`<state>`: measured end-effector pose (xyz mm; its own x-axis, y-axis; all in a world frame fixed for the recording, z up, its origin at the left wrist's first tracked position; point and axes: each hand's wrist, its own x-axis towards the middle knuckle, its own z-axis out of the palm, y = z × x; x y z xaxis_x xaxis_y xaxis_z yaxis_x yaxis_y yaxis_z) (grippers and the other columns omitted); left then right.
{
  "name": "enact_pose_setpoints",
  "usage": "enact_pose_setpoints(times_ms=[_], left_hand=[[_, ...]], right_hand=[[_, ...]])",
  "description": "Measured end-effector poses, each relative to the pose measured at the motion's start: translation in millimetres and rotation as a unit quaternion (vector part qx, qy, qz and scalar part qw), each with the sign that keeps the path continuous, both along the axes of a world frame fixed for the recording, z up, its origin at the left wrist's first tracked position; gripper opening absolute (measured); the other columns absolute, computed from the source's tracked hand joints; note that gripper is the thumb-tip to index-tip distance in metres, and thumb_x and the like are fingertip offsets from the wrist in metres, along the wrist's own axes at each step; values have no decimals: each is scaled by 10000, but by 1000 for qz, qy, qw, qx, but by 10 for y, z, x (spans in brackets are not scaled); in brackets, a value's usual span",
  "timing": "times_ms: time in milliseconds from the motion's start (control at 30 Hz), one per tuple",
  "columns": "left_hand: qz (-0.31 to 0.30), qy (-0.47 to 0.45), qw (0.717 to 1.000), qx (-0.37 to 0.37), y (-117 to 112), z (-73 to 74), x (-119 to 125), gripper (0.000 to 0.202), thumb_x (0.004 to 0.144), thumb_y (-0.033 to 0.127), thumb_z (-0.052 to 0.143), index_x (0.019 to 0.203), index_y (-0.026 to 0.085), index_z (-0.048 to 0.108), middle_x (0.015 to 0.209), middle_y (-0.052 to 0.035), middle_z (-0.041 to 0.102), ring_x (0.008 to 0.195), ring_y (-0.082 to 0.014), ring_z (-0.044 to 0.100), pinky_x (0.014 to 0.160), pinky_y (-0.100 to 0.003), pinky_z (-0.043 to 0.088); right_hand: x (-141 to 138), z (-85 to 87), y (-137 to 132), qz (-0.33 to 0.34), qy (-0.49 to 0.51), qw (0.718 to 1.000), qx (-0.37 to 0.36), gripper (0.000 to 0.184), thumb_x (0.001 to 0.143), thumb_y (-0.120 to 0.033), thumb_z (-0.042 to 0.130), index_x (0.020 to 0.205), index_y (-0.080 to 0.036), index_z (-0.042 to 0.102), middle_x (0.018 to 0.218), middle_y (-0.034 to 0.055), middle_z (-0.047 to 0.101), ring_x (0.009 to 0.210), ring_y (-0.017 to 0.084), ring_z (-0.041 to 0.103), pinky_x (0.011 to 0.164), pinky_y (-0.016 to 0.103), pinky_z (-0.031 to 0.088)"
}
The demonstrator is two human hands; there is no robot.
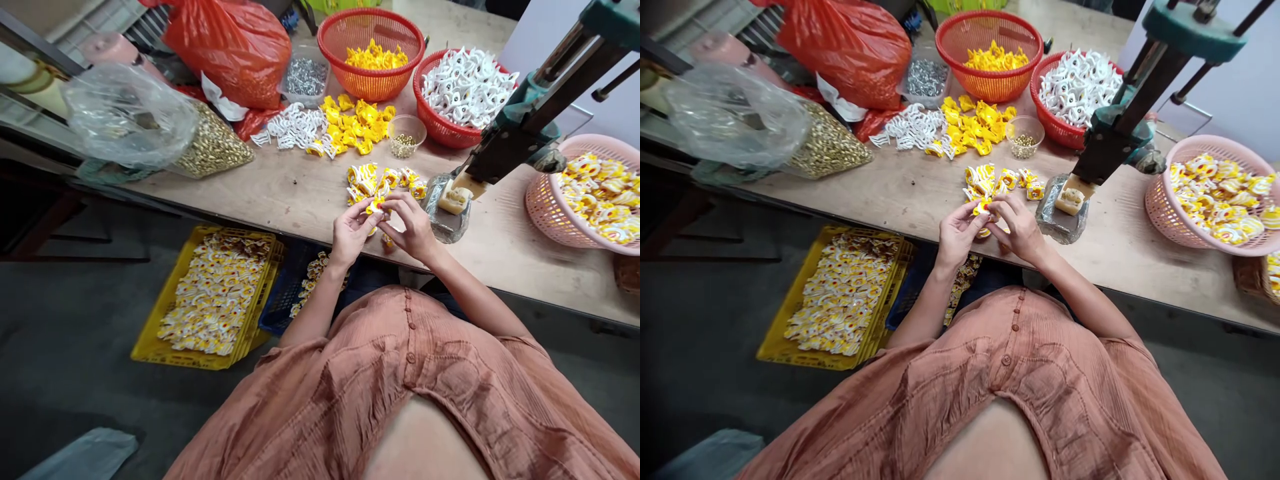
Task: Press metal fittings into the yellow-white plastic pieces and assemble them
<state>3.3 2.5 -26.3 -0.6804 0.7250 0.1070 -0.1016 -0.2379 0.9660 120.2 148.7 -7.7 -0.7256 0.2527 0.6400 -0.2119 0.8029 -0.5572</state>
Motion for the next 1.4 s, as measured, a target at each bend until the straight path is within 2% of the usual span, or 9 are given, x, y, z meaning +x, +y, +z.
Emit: enact_pose_setpoints(times_ms=[133, 267, 567, 767, 900, 1000, 1100, 1267, 1400], left_hand=[[-20, -24, 1000, -5, -20, 21, 51, 552, 801, 484, 973, 1242, 190, 819, 1186, -87, 833, 1029, -217, 814, 986, -345, 660], [-38, 16, 999, -21, -108, 50, 88, 523, 778, 421, 997, 1223, 198, 834, 1236, -80, 805, 1069, -203, 796, 1007, -317, 653], [-31, 94, 995, -9, -260, 29, 87, 450, 807, 386, 980, 1199, 218, 838, 1232, -86, 762, 1129, -227, 773, 988, -327, 669], [27, 179, 983, -31, -450, -35, -70, 402, 874, 386, 916, 1218, 212, 805, 1226, -92, 750, 1120, -220, 764, 998, -332, 657], [144, 275, 945, -107, -527, -266, -298, 343, 902, 382, 856, 1177, 197, 767, 1272, -108, 689, 1143, -221, 732, 954, -318, 645], [162, 325, 918, -159, -538, -475, -431, 280, 906, 342, 831, 1132, 201, 745, 1275, -117, 676, 1165, -245, 707, 993, -363, 625], [161, 353, 903, -185, -548, -576, -489, 304, 864, 330, 877, 1104, 218, 728, 1220, -110, 713, 1197, -292, 685, 1110, -452, 563], [216, 321, 907, -167, -523, -448, -495, 419, 852, 501, 905, 1122, 216, 759, 1318, -146, 689, 1299, -325, 650, 1194, -491, 510], [197, 181, 962, -48, -279, -227, -543, 662, 880, 674, 836, 1348, 218, 730, 1468, -164, 668, 1323, -295, 691, 1143, -423, 573]], right_hand=[[61, 148, 75, 1, -19, 997, -79, 371, 1039, -556, 686, 1229, -243, 742, 1115, 93, 756, 1024, 236, 704, 971, 456, 607], [40, 167, 166, 21, -43, 990, -131, 356, 1023, -589, 702, 1085, -258, 817, 1062, 68, 754, 993, 210, 707, 952, 417, 599], [39, 154, -55, 33, -59, 974, -217, 413, 987, -644, 728, 970, -241, 821, 971, 51, 729, 927, 187, 692, 844, 363, 573], [-187, 51, -14, 52, -99, 981, -159, 461, 1052, -647, 621, 1054, -230, 818, 1042, 76, 718, 981, 207, 672, 882, 384, 571], [-599, -82, 104, -1, -175, 984, 25, 362, 1093, -504, 584, 1218, -227, 782, 1250, 135, 696, 1244, 310, 592, 1126, 581, 503], [-954, -137, 130, 11, -258, 953, 160, 292, 1084, -265, 545, 1304, -236, 735, 1412, 147, 651, 1440, 386, 492, 1233, 783, 337], [-1212, -151, 147, 55, -282, 930, 229, 339, 1049, -124, 481, 1263, -228, 723, 1384, 125, 667, 1507, 381, 453, 1273, 850, 225], [-1290, -134, 245, 9, -243, 952, 184, 269, 1018, -252, 631, 1270, -170, 676, 1316, 156, 673, 1404, 385, 505, 1272, 806, 272], [-1171, -140, 195, -27, -160, 986, 33, 471, 971, -540, 747, 1272, -190, 652, 1192, 136, 689, 1186, 320, 583, 1172, 626, 469]])
